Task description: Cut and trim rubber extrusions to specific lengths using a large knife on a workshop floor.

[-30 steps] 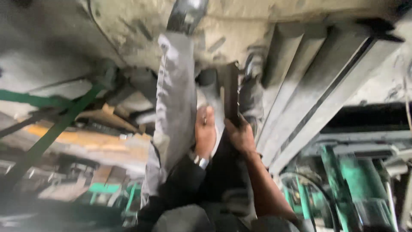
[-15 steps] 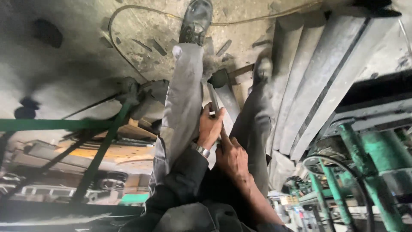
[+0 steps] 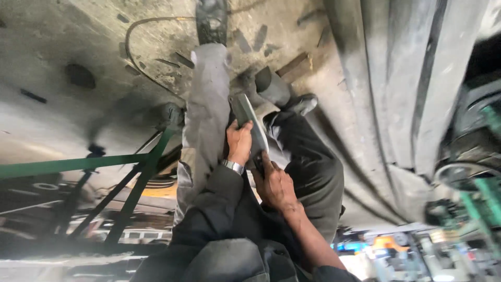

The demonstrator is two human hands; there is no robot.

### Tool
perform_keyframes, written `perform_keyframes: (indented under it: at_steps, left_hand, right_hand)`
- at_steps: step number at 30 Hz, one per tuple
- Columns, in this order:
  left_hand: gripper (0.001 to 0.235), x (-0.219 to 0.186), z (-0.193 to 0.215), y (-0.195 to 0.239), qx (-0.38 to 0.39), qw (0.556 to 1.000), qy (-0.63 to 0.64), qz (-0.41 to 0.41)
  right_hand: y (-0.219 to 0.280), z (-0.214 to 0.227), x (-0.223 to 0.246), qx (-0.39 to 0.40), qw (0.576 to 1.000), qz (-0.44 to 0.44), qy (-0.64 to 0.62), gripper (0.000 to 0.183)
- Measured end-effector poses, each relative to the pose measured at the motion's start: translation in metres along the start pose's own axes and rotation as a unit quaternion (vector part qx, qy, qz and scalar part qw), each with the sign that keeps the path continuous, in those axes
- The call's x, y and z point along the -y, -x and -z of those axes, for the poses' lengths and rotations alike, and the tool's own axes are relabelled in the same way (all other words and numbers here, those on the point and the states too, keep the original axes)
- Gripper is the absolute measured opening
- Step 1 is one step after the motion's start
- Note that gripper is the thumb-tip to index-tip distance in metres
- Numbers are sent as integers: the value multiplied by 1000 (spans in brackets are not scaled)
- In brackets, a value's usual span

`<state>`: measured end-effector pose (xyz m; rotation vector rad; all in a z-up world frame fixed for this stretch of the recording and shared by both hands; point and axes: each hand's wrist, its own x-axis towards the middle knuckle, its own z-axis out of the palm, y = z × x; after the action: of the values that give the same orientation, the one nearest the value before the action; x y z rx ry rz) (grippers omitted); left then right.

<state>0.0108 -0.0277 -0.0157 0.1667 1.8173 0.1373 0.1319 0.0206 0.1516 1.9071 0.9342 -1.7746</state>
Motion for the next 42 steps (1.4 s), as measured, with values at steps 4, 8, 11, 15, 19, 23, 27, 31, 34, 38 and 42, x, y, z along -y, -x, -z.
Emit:
perform_keyframes:
  at_steps: [4,8,11,15,19,23,27,31,34,38,42]
  left_hand:
    - [29,25,-27,-11,-12,1000,16,-16]
    - [31,22,-53,6,-48,998,2,51]
    - [33,33,-78,-33,-38,997,44,57]
    - [39,30,-81,-100,-8,998,-28,59]
    - [49,33,-73,-142,-26,982,-189,-13]
    - [47,55,-72,-184,-19,997,-68,41]
    - [36,76,-80,-208,7,997,-71,6]
    - [31,115,-94,-222,44,999,-13,13]
    - [30,77,-107,-209,23,995,-75,66]
    - [28,129,-108,-228,38,999,-13,23]
    - [26,187,-104,-244,115,985,130,-13]
  right_hand:
    - [-5,-18,-60,-53,996,69,-32,68]
    - [-3,10,-75,-30,998,30,-51,63]
    - [-27,24,-90,-40,997,23,-69,65]
    - [-83,12,-86,-27,992,-47,-117,63]
    - [-128,-8,-63,-30,987,-85,-131,61]
    - [-162,-35,-60,-35,989,-85,-115,60]
    - [-187,-39,-60,-63,989,-89,-99,58]
    - [-199,-37,-61,-38,988,-126,-82,58]
    - [-204,-45,-68,-55,986,-128,-95,58]
    - [-212,-41,-55,-46,982,-154,-95,58]
    - [-214,-43,-54,-43,984,-150,-88,57]
